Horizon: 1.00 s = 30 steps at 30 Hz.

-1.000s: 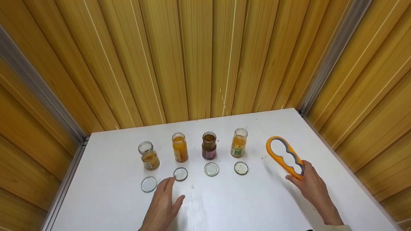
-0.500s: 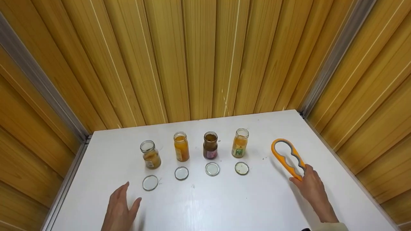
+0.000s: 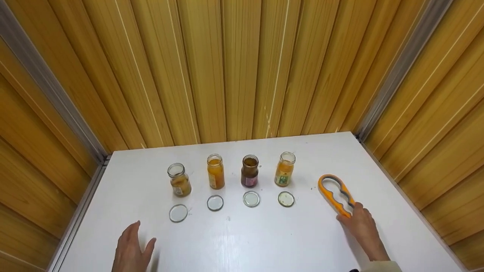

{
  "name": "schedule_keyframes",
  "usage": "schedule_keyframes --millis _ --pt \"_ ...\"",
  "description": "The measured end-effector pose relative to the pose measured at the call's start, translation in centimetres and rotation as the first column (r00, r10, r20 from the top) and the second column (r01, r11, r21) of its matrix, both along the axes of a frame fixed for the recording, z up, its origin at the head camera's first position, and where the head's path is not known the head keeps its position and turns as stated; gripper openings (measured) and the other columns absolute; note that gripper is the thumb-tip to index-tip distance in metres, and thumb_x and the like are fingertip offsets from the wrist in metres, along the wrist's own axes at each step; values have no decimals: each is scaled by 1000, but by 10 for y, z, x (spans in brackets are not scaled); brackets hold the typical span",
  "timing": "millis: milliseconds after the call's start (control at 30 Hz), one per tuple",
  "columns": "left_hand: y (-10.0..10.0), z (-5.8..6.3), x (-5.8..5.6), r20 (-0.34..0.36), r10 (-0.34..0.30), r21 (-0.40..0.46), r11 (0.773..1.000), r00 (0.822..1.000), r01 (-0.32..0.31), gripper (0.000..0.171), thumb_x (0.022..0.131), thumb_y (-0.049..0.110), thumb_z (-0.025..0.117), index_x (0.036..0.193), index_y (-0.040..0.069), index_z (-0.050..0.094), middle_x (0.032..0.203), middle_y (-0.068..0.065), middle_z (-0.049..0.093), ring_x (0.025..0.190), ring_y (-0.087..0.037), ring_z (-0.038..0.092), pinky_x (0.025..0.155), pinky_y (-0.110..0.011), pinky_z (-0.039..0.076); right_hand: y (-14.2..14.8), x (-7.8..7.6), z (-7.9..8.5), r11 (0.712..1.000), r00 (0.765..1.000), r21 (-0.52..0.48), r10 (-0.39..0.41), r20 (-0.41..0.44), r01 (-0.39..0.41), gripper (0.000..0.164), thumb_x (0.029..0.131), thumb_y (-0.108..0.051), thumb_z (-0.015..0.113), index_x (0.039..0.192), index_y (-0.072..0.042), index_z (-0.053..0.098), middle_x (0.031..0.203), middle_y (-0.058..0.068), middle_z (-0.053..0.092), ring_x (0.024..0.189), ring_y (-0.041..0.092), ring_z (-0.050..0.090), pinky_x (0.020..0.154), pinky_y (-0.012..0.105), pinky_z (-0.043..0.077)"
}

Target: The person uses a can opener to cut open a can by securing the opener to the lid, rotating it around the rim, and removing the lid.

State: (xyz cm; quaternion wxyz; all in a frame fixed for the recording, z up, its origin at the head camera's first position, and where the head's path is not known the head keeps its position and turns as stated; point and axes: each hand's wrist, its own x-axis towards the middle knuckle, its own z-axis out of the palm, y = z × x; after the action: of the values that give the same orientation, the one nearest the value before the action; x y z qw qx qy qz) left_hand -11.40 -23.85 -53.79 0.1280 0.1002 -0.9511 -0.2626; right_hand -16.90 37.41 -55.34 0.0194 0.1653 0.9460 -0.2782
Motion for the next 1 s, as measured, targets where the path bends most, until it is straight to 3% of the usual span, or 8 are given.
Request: schedule_keyframes --millis 333,667,900,1000 --pt "-10 -4 1 -30 43 -46 998 999 -44 73 74 9 75 133 -9 35 130 -32 36 118 -49 35 90 -62 34 -11 -2 0 1000 1000 25 16 -7 -16 72 78 -31 73 117 19 40 86 27 46 71 30 48 54 35 43" --pt "-20 -8 3 -147 -34 -124 992 989 15 78 71 13 79 131 -12 37 130 -33 40 120 -47 34 95 -62 31 -19 0 -3 991 996 129 44 -80 -33 56 76 -32 74 89 17 49 76 22 44 65 29 50 50 38 43" --pt "-17 -8 3 -116 -30 -128 992 993 15 81 72 17 78 135 -11 34 134 -32 36 123 -45 30 97 -62 26 -22 2 -4 974 989 227 58 -135 -26 45 74 -29 76 77 9 52 67 15 45 59 28 49 44 40 40" --pt "-17 -6 3 -85 -39 -129 991 996 28 82 73 18 78 135 -11 33 136 -33 35 124 -47 28 99 -64 23 -22 2 -5 968 984 246 83 -156 -43 45 73 -28 76 84 10 54 69 16 46 62 30 49 46 41 40"
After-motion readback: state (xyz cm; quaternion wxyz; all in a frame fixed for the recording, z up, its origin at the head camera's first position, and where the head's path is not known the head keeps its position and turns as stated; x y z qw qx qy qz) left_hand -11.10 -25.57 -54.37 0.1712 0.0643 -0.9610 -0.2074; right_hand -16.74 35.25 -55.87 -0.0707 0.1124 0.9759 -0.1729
